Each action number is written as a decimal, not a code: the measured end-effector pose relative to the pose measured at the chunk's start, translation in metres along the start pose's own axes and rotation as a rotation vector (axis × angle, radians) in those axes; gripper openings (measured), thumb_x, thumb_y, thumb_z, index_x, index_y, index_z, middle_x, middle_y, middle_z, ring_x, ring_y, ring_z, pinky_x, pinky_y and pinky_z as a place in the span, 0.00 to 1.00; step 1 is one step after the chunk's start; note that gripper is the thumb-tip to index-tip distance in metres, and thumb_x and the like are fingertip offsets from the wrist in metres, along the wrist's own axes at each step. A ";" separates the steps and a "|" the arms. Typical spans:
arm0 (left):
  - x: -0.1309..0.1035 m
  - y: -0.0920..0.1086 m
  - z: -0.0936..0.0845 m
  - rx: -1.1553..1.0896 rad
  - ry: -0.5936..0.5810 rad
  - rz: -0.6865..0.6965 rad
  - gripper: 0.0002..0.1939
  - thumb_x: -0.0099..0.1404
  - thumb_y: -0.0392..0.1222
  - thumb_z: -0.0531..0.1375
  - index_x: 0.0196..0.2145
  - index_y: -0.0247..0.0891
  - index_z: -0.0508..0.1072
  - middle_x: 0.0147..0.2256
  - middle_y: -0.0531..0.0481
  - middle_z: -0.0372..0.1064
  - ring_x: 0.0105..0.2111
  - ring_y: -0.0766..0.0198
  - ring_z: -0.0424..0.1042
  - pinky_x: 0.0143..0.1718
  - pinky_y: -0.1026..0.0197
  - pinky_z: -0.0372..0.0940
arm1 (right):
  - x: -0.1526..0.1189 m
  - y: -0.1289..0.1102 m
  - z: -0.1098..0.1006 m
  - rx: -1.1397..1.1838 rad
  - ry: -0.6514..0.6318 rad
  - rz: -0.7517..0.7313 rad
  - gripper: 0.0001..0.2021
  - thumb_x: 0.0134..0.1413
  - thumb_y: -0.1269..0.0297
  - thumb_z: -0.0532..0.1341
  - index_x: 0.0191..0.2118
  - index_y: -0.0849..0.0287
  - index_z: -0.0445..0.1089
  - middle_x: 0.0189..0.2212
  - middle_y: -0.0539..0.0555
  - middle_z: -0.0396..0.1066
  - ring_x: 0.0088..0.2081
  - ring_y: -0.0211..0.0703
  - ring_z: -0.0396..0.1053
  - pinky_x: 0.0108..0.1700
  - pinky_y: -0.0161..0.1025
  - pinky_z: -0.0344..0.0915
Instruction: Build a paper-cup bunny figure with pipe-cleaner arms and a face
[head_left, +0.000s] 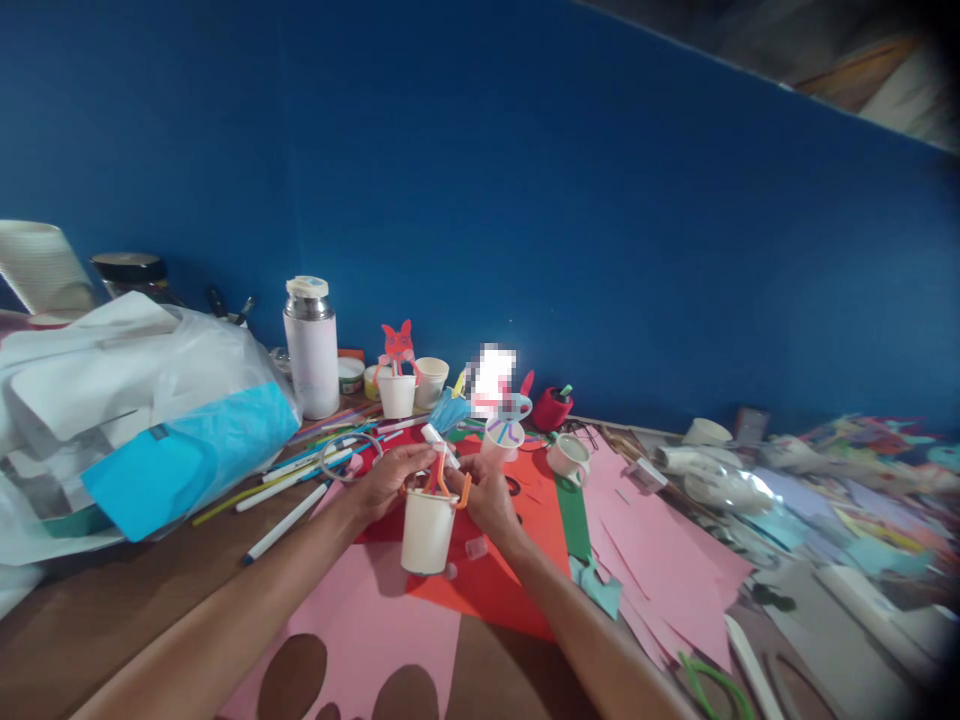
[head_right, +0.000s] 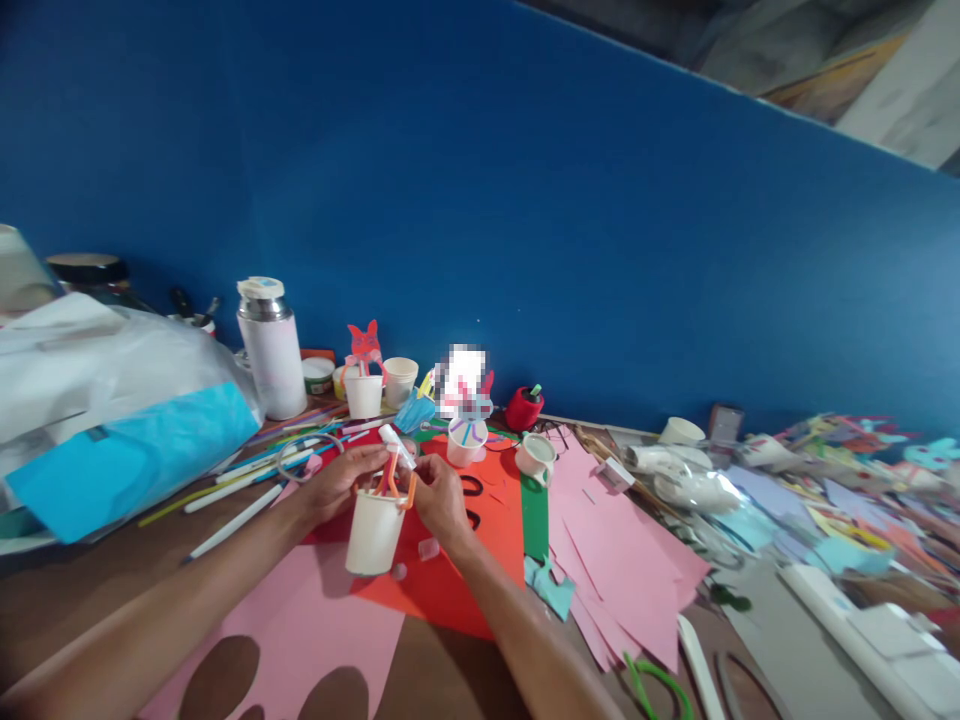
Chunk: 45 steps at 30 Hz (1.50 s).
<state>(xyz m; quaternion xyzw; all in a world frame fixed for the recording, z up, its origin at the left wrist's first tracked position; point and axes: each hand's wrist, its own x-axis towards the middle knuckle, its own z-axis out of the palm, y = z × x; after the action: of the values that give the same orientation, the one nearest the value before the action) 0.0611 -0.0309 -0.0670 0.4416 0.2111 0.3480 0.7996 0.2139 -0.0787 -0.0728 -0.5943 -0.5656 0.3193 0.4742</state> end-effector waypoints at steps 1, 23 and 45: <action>0.000 0.000 0.000 -0.009 -0.001 0.007 0.14 0.59 0.39 0.56 0.42 0.31 0.71 0.33 0.42 0.72 0.29 0.63 0.70 0.32 0.63 0.62 | 0.000 0.000 0.000 -0.016 -0.014 -0.008 0.14 0.47 0.54 0.57 0.26 0.61 0.66 0.20 0.48 0.63 0.22 0.34 0.58 0.23 0.31 0.53; 0.001 -0.001 -0.003 -0.051 0.001 0.019 0.13 0.57 0.39 0.58 0.40 0.31 0.72 0.34 0.43 0.71 0.30 0.64 0.70 0.32 0.65 0.61 | -0.002 0.002 0.000 -0.047 -0.046 -0.050 0.18 0.52 0.52 0.50 0.25 0.61 0.65 0.20 0.49 0.63 0.23 0.36 0.58 0.24 0.32 0.52; -0.001 -0.003 -0.001 -0.080 0.002 -0.010 0.12 0.57 0.38 0.58 0.38 0.31 0.73 0.33 0.43 0.72 0.30 0.63 0.70 0.32 0.63 0.62 | 0.001 0.000 -0.003 -0.092 -0.053 -0.029 0.14 0.47 0.53 0.57 0.27 0.61 0.64 0.21 0.48 0.62 0.23 0.35 0.57 0.24 0.31 0.53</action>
<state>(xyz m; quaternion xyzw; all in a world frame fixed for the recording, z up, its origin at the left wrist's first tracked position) 0.0613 -0.0321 -0.0700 0.4080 0.2001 0.3524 0.8181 0.2164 -0.0788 -0.0713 -0.5987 -0.6007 0.3018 0.4355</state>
